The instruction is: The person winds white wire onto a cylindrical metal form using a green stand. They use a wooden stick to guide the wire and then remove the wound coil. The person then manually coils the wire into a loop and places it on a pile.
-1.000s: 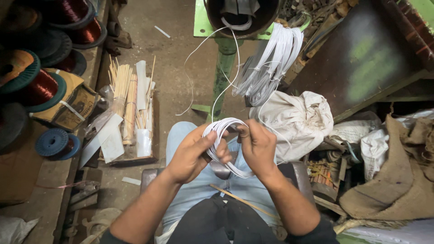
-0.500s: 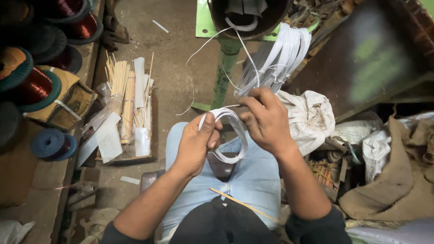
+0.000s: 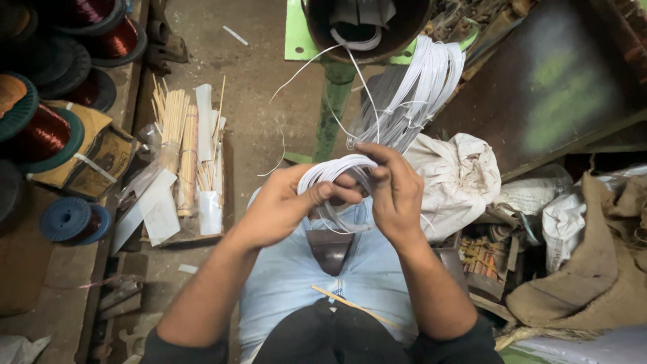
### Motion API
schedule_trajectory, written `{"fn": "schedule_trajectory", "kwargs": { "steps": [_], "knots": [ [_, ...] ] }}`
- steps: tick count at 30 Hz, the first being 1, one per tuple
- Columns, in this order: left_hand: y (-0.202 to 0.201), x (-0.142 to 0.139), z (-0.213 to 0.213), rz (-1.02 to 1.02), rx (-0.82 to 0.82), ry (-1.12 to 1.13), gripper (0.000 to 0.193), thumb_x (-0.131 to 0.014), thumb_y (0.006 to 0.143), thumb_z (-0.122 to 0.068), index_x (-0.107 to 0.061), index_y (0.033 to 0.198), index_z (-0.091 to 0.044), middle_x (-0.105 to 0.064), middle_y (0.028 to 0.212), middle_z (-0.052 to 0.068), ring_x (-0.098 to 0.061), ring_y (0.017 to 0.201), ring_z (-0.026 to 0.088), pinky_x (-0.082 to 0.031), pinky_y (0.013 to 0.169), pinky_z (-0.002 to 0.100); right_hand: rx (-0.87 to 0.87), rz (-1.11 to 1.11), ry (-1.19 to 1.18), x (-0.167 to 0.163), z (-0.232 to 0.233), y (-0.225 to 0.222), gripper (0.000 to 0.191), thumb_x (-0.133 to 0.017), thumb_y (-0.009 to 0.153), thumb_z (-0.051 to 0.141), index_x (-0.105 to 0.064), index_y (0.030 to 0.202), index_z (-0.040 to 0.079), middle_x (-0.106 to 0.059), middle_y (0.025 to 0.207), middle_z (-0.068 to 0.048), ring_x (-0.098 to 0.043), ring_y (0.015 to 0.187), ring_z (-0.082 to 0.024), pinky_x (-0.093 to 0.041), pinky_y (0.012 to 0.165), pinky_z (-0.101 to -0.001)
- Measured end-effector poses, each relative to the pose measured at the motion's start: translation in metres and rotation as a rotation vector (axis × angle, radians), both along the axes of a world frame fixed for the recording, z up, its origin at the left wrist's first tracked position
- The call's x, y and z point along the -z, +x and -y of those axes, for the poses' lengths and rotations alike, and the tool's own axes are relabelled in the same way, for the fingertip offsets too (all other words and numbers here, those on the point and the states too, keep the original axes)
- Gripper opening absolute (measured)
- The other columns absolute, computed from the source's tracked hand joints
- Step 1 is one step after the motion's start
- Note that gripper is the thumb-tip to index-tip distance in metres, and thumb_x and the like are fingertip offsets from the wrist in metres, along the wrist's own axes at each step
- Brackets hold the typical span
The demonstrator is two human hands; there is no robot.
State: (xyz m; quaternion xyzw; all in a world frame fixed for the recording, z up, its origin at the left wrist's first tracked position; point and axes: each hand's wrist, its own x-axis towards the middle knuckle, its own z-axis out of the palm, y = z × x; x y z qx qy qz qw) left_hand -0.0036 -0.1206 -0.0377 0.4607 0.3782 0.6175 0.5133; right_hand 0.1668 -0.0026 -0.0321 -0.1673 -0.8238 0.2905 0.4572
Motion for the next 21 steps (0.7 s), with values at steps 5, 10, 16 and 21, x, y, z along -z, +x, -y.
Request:
{"fn": "schedule_trajectory", "kwargs": {
  "steps": [5, 10, 16, 21],
  "knots": [
    [0.012, 0.002, -0.011, -0.158, -0.065, 0.179, 0.047, -0.058, 0.108, -0.031, -0.055, 0.142, 0.0, -0.054, 0.143, 0.014, -0.054, 0.127, 0.017, -0.047, 0.106, 0.03, 0.228, 0.081, -0.294, 0.003, -0.001, -0.015, 0.017, -0.06, 0.103, 0.007, -0.071, 0.115, 0.002, -0.075, 0.091, -0.011, -0.072, 0.075, -0.024, -0.055, 0.07, -0.0317],
    [0.007, 0.0, -0.029, 0.036, 0.148, 0.188, 0.061, -0.045, 0.114, -0.039, -0.038, 0.164, -0.004, -0.035, 0.171, 0.008, -0.038, 0.154, 0.021, -0.033, 0.124, 0.035, 0.098, 0.008, 0.002, 0.012, 0.003, -0.007, 0.033, -0.06, 0.109, 0.006, -0.051, 0.141, 0.007, -0.061, 0.138, -0.014, -0.067, 0.119, -0.024, -0.058, 0.098, -0.0331],
    [0.007, 0.003, -0.031, 0.187, 0.156, 0.17, 0.066, -0.049, 0.111, -0.037, -0.028, 0.165, -0.007, -0.036, 0.168, 0.01, -0.033, 0.159, 0.023, -0.024, 0.134, 0.041, 0.117, 0.256, 0.35, 0.024, 0.038, 0.029, 0.119, -0.086, 0.07, 0.04, -0.017, 0.16, 0.003, -0.027, 0.152, -0.031, -0.036, 0.139, -0.051, -0.04, 0.112, -0.0511],
    [0.018, 0.011, -0.049, 0.337, 0.067, 0.131, 0.064, -0.057, 0.108, -0.042, -0.049, 0.152, 0.003, -0.058, 0.146, 0.016, -0.056, 0.138, 0.025, -0.043, 0.123, 0.044, 0.199, 0.328, 0.06, 0.038, 0.047, 0.036, 0.124, -0.087, 0.067, 0.022, -0.012, 0.165, 0.003, -0.043, 0.144, -0.028, -0.05, 0.132, -0.045, -0.044, 0.112, -0.0472]
  ]
}}
